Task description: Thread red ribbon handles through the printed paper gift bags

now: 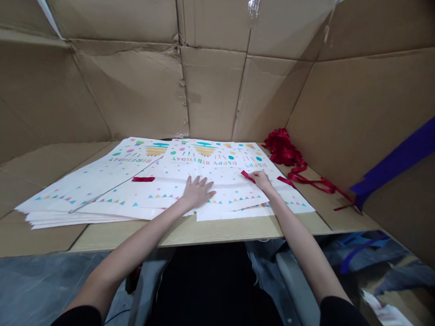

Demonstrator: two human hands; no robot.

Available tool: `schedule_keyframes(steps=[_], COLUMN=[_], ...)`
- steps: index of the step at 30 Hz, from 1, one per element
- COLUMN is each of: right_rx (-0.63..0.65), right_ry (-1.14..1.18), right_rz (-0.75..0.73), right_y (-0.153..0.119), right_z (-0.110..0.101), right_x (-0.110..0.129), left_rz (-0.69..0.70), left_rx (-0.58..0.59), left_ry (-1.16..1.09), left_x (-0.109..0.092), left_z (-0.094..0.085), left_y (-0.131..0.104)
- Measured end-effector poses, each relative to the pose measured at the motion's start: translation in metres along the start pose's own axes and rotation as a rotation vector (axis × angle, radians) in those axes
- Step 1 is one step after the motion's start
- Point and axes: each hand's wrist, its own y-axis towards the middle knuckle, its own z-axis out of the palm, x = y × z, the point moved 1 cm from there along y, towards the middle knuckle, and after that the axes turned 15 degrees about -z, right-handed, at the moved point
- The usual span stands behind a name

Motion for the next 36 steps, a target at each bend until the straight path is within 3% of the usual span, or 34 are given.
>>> schedule_keyframes(steps=[21,28,36], right_rx=[0.123,0.088,0.041], right_ry=[-0.408,-0.640,-0.601], right_rz=[-0.120,-0.016,0.069], right_y=[-0.009,-0.016,-0.018], right_z=[0.010,0.013,0.006], right_x=[0.004,0.006,0.009], left_rz=[-0.003,-0.011,-0.021], left_rx=[0.004,0.019,0.040], left_ry=[-0.016,-0.025,-0.025], left_x=[0.000,-0.001,-0.002], left_z=[-0.001,-0.003,-0.007], left_y=[-0.004,-0.005,-0.007])
